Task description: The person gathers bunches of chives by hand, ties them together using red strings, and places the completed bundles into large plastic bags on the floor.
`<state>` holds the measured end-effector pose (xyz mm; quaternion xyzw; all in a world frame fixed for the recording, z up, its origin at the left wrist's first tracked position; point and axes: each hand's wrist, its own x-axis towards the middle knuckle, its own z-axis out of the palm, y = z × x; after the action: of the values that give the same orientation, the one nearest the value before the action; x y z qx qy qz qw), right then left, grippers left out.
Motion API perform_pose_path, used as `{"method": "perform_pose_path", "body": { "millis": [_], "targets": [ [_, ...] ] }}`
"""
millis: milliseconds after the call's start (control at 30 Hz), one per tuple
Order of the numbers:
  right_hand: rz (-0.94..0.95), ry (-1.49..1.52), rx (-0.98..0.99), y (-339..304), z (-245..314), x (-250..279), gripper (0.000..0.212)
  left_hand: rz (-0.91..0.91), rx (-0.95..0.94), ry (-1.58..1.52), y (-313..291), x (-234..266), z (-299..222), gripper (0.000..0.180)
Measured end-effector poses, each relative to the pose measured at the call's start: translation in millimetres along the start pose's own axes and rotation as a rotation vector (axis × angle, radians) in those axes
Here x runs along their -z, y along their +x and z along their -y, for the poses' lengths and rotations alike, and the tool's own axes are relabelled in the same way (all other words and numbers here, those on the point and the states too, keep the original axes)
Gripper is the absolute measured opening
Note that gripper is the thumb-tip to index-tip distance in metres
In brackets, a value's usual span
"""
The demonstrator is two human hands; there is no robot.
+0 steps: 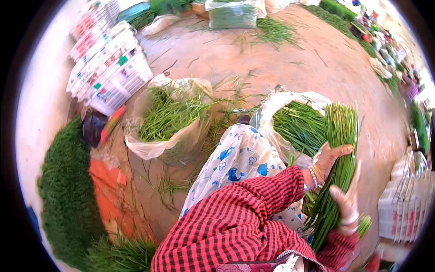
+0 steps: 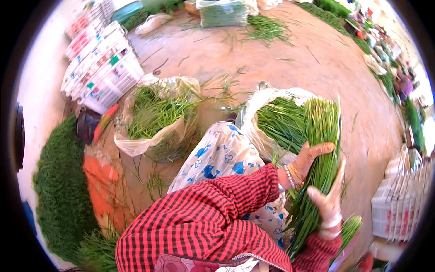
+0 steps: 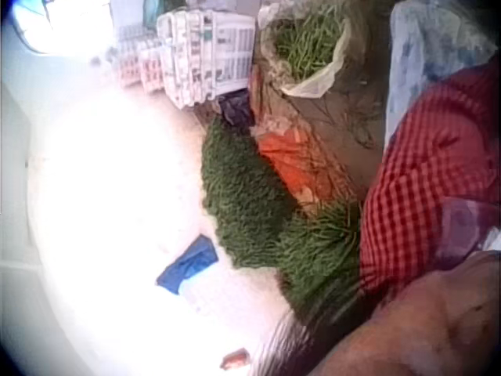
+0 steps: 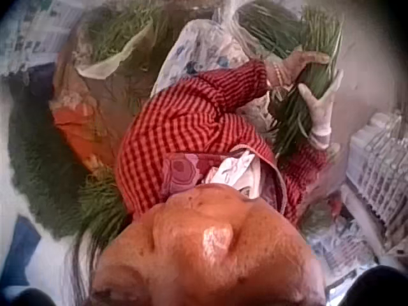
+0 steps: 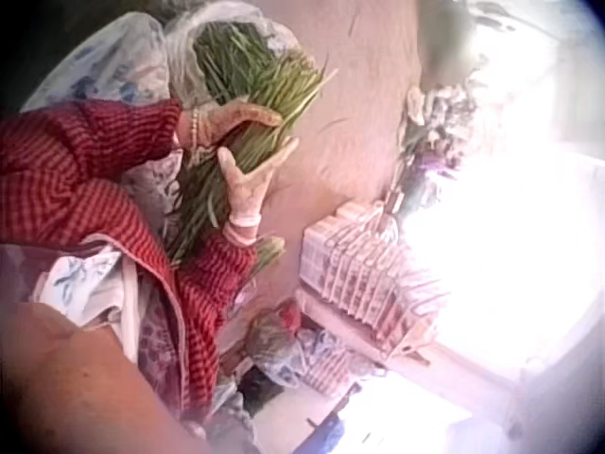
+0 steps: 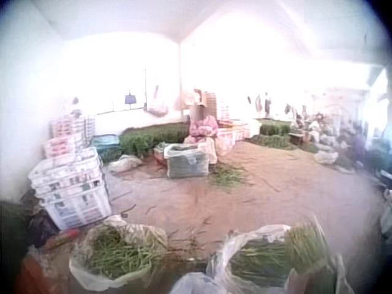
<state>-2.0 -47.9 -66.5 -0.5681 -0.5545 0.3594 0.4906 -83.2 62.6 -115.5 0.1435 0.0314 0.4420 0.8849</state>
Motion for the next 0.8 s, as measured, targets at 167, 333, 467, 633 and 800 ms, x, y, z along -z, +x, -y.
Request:
{"method": "perform_pose_path", "body": {
  "millis": [167,333,467,633,800],
  "targets": [
    [-0.104,0.300,-0.261,-38.2,-97.9,15.4,0.098,-0.223,0.035,0.115,16.5,26.3,51.0,0.034],
    [-0.243,0.161,-0.431,-61.7,-89.6,49.3,0.082,-0.163,0.279,0.008,18.0,27.0,95.8,0.024],
    [-0.167,0.055,-0.578,-70.2,-52.6,95.5,0.079,-0.072,0.550,-0.208,3.3,42.2,156.4,0.036],
    [0.071,0.111,-1.010,-82.0,-84.4,145.1,0.085,-0.120,0.973,-0.351,-65.9,63.7,196.2,0.055],
    [0.634,-0.357,-1.584,-46.5,-160.9,160.2,0.132,-0.356,1.045,-0.483,-86.9,103.8,223.0,0.056]
  ]
}}
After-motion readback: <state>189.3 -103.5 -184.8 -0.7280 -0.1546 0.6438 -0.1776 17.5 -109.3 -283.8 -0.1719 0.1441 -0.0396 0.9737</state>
